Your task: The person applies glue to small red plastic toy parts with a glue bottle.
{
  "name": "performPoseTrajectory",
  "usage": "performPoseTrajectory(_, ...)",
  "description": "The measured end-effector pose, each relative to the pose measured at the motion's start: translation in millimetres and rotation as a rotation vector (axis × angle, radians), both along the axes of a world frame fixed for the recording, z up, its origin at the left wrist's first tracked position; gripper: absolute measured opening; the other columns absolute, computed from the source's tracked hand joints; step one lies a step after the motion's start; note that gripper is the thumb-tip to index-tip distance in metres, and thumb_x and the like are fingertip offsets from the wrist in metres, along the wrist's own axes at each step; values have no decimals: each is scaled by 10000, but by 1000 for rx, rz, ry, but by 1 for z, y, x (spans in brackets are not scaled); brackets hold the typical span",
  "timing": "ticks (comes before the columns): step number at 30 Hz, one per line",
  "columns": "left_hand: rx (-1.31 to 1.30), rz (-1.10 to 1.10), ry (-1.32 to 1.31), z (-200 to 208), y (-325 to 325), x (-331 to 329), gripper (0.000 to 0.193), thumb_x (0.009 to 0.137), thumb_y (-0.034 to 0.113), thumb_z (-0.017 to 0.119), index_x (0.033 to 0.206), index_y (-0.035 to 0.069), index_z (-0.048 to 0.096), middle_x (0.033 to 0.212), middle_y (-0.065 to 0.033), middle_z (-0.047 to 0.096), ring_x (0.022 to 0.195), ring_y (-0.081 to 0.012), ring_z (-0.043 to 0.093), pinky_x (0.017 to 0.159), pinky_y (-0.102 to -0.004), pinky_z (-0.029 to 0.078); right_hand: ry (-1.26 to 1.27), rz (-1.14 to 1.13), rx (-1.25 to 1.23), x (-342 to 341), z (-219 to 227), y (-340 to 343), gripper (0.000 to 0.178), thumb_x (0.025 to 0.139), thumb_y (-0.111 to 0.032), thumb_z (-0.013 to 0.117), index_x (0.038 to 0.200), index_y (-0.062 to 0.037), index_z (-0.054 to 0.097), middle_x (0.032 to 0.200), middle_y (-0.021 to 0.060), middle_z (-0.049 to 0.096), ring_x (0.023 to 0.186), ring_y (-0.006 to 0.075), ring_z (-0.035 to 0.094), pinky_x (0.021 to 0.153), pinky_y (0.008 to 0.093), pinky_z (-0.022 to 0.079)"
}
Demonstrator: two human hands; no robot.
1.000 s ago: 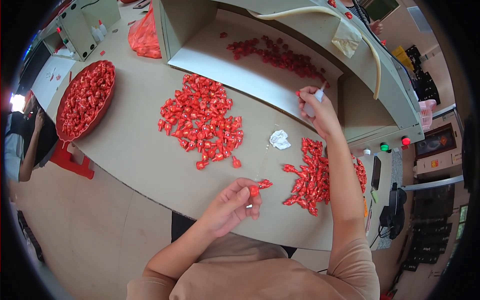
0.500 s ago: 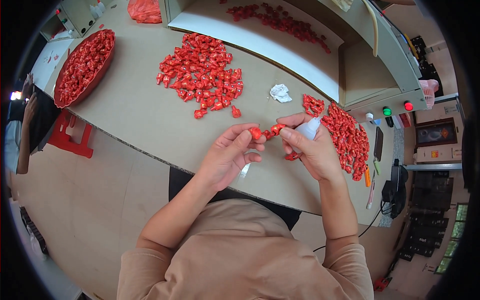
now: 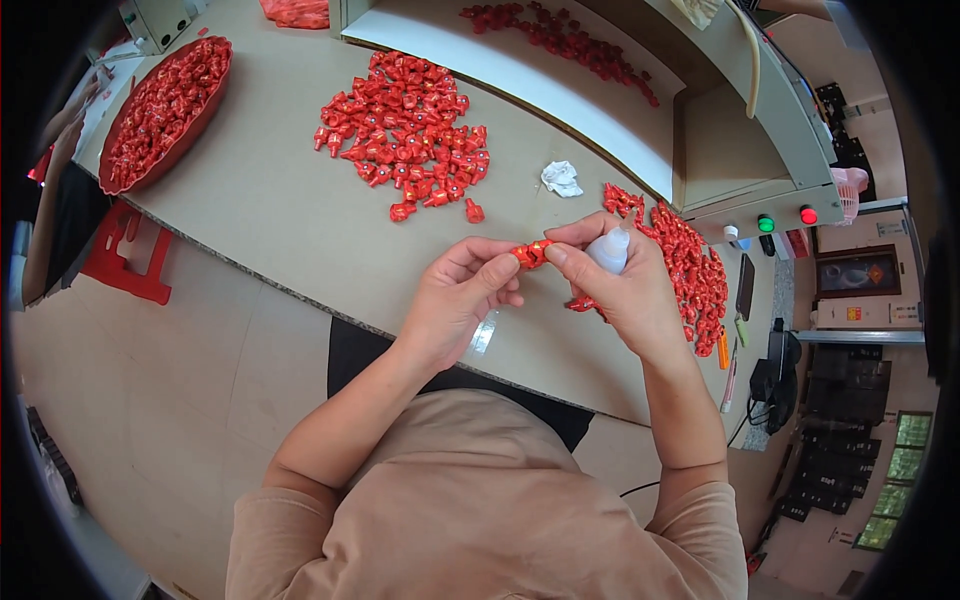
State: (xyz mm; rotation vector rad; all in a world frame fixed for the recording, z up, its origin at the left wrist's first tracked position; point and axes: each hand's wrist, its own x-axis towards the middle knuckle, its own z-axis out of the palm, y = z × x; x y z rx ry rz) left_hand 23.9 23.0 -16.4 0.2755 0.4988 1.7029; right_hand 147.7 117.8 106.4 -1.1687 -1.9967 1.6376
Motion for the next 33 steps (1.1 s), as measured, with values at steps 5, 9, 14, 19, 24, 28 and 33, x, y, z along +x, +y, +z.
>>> performPoseTrajectory(5,7,40,56,1,1,0,170,914,111,610,1061,25,610,959,-43,640,795,-103,578,728,-270,512,-76,19,77,-4,2,-1,162,841,-143,695,922,-15,637,737,-9,596,610,31,530,502,189,443)
performPoseTrajectory(9,-18,49,94,2,0,1,164,911,106,614,1052,22,614,966,-45,645,787,-106,583,724,-269,516,-130,51,79,-2,2,5,161,840,-140,692,912,-9,633,781,3,619,648,35,546,532,193,456)
performPoseTrajectory(14,-22,98,150,-1,-1,2,170,904,107,626,1042,9,619,952,-54,657,781,-109,598,735,-264,518,-80,66,-26,-3,-6,3,147,851,-133,678,929,-13,644,806,9,641,671,47,531,598,204,433)
performPoseTrajectory(19,-29,152,167,-2,1,4,173,903,106,628,1041,1,619,925,-54,660,792,-103,601,736,-248,513,61,-23,-83,2,-21,0,169,863,-148,681,951,-8,645,811,11,644,666,54,541,594,212,443)
performPoseTrajectory(24,-31,131,348,4,-3,7,165,903,98,627,1033,-4,623,909,-46,658,788,-89,592,731,-237,503,-8,0,-194,19,-16,7,195,864,-151,688,988,-7,646,859,19,650,725,67,574,670,215,474)
performPoseTrajectory(28,-34,65,417,9,-4,7,143,894,86,637,1010,1,641,913,-35,655,794,-79,588,727,-236,500,-105,49,-133,25,-5,2,184,860,-141,692,978,-7,646,861,17,648,751,71,587,702,218,484)
performPoseTrajectory(33,-50,-33,469,6,-5,6,128,877,75,656,981,0,662,907,-34,663,808,-81,597,744,-232,504,-42,56,-91,34,-10,-2,152,853,-107,696,943,3,643,877,30,660,792,72,592,725,219,486)
